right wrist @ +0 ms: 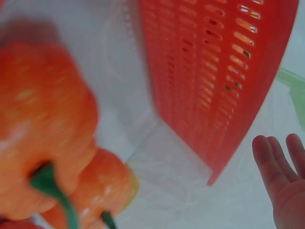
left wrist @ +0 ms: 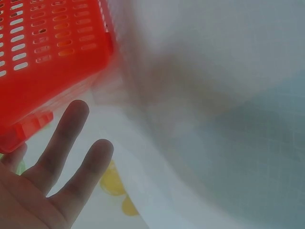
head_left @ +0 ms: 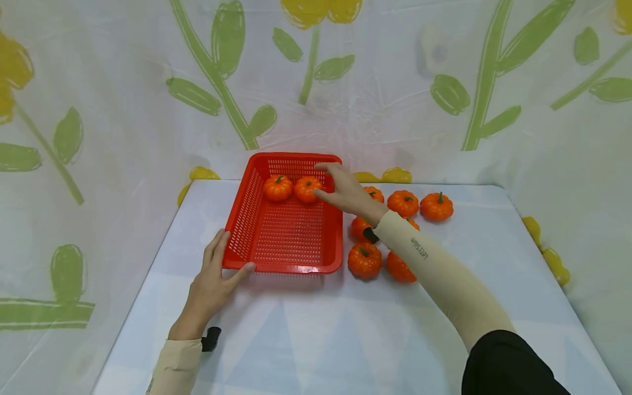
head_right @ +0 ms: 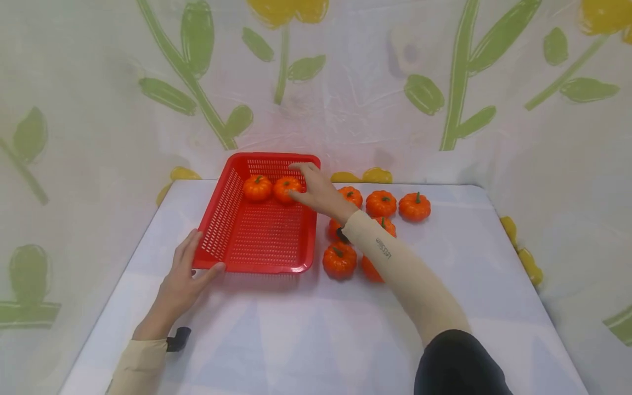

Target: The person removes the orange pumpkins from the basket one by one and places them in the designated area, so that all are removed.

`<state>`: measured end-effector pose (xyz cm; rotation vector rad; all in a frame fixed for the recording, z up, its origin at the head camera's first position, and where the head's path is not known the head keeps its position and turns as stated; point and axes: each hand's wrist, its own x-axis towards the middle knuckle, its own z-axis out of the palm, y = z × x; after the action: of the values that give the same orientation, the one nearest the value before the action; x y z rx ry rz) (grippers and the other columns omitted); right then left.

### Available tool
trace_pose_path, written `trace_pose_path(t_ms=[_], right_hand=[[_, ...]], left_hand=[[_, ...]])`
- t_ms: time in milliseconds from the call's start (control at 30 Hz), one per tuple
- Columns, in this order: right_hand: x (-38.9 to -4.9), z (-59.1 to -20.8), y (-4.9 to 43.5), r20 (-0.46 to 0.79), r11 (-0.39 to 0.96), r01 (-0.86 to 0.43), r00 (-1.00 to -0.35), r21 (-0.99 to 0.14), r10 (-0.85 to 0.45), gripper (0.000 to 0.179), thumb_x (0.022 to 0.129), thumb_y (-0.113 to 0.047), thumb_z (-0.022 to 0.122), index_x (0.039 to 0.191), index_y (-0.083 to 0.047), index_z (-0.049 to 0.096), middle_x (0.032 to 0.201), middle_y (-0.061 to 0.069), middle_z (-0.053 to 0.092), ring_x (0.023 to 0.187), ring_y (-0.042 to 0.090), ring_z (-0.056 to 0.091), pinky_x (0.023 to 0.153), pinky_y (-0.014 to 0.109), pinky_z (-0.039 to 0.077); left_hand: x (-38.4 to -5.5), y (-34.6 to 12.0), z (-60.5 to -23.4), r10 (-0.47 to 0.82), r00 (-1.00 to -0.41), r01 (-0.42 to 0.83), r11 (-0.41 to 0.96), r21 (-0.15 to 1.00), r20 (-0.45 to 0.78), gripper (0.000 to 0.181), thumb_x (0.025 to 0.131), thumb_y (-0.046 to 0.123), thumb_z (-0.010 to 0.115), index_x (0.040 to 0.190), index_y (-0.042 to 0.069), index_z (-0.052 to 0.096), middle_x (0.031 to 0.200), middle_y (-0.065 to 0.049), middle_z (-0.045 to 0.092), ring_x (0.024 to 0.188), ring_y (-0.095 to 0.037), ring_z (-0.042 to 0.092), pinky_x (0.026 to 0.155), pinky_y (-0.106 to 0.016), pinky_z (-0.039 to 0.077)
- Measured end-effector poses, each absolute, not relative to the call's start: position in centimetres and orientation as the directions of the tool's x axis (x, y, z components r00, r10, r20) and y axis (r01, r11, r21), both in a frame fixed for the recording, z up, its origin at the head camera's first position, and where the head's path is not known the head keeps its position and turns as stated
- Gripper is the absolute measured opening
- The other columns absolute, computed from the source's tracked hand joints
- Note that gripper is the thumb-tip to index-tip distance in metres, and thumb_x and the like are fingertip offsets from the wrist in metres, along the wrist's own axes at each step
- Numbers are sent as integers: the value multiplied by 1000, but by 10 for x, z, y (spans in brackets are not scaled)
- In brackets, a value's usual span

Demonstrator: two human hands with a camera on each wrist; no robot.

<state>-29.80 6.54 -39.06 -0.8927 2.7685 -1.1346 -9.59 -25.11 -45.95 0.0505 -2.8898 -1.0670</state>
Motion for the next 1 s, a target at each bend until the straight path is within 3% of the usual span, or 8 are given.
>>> trace_pose_path(t_ms=[300, 500, 700, 1000], right_hand=[[-323, -407, 31, 165, 615, -491, -845, -618, -509, 70, 95, -28, 73, 153, -9, 40, 152, 11, 41, 133, 29, 47, 107, 41, 42], [-332, -417, 20, 105, 628, -442, -860, -640, -499, 71, 94, -28, 74, 153, -10, 38, 154, 10, 37, 143, 27, 37, 114, 40, 36], [-343, -419, 12, 51, 721, -449, -864, -527, -501, 75, 92, -31, 76, 154, -13, 37, 155, 14, 36, 138, 28, 40, 112, 42, 38], [-347, -425, 8, -57, 790, -442, -858, -425, -510, 82, 93, -33, 75, 158, -15, 29, 160, 16, 29, 144, 31, 34, 116, 45, 33]], left_hand=[[-96, -252, -460, -61, -996, -10, 769, 639, 58, 97, 92, 63, 64, 164, 38, 4, 169, 10, 3, 126, -44, 52, 88, -67, 43], [-96, -250, -461, -51, -997, 0, 760, 650, 60, 97, 92, 61, 65, 164, 36, 5, 169, 8, 2, 132, -44, 48, 91, -69, 42], [-98, -251, -462, -44, -996, 18, 760, 649, 79, 96, 93, 61, 64, 164, 36, 5, 169, 9, 2, 126, -43, 52, 86, -66, 44], [-98, -251, -462, -53, -997, 0, 761, 649, 61, 97, 92, 63, 64, 164, 38, 4, 169, 10, 2, 127, -44, 51, 88, -69, 43]])
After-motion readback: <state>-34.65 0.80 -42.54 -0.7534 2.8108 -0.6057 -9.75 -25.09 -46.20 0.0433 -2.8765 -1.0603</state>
